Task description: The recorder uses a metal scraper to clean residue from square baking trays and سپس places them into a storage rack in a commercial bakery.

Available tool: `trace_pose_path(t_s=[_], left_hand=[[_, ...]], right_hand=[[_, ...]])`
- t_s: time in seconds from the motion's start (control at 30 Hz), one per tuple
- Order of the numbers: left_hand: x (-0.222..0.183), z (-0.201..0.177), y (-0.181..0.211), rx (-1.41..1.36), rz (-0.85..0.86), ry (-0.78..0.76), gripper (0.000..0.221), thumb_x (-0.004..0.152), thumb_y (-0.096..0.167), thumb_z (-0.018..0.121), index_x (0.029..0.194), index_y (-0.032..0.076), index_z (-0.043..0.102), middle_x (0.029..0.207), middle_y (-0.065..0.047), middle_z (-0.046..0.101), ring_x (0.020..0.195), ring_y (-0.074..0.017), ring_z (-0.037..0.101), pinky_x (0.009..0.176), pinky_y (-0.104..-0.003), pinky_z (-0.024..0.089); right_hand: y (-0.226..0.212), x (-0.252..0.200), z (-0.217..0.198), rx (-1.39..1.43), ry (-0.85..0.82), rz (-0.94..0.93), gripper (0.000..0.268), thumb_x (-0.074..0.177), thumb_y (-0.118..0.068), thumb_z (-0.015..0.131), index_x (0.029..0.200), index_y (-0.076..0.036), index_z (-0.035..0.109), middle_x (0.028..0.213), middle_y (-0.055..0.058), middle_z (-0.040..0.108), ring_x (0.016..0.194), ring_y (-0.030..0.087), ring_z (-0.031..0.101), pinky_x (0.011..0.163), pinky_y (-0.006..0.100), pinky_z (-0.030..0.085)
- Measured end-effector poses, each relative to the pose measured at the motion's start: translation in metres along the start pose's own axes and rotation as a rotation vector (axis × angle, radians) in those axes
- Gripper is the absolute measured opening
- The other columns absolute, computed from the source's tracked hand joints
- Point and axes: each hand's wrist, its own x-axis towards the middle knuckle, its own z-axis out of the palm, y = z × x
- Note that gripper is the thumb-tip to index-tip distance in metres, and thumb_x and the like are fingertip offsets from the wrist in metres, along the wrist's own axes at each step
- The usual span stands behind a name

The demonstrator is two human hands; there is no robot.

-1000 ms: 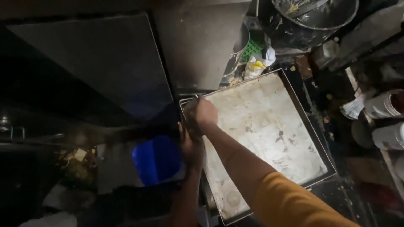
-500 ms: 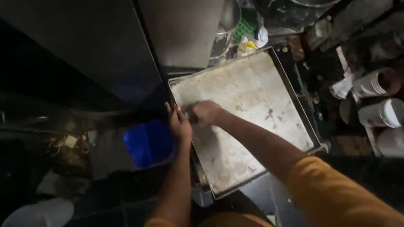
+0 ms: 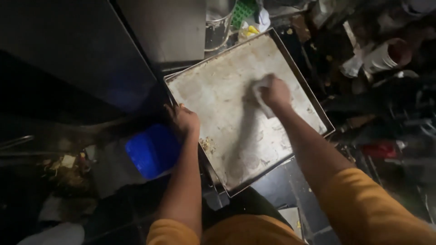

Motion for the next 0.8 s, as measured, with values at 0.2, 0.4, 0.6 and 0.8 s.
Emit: trace_pose_path(t_s=[0.2,0.4,0.6,0.8], left_hand=[[0.008,-0.059,0.046,-0.07,-0.228,-0.277,0.031,0.103,0.025,0.047,0.112,0.004,0.067,0.125,-0.02,0.06,0.107,-0.0408,0.065,0.086,-0.05,0.055],[0.005,-0.061,0.043,-0.022,-0.226,-0.331,0.035,0.105,0.032,0.045,0.112,0.007,0.069,0.119,-0.019,0.061,0.1,-0.0418,0.068,0.081,-0.052,0.057],[0.013,-0.027,0.019,-0.062,-0.279,-0.27,0.041,0.106,0.039,0.046,0.113,0.003,0.064,0.115,-0.021,0.063,0.097,-0.0417,0.07,0.078,-0.051,0.057],[0.012,-0.061,0.04,0.0,-0.337,-0.369,0.042,0.104,0.039,0.043,0.112,0.004,0.064,0.123,-0.021,0.058,0.096,-0.0436,0.069,0.076,-0.053,0.056]], right_hand=[[-0.019,-0.097,0.059,0.019,-0.049,0.358,0.052,0.096,-0.04,0.064,0.128,0.0,0.056,0.097,0.024,0.073,0.089,0.043,0.071,0.076,0.055,0.055],[-0.032,-0.111,0.065,0.084,-0.14,0.271,0.054,0.092,-0.034,0.066,0.135,-0.005,0.054,0.097,0.026,0.073,0.091,0.042,0.071,0.079,0.053,0.056],[0.011,-0.146,-0.012,0.083,-0.031,0.455,0.061,0.083,-0.039,0.081,0.127,-0.003,0.058,0.096,0.021,0.075,0.088,0.037,0.074,0.079,0.049,0.058],[-0.03,-0.226,0.109,0.234,-0.004,0.353,0.039,0.086,-0.024,0.08,0.122,-0.015,0.067,0.099,0.017,0.077,0.097,0.036,0.074,0.089,0.048,0.057]])
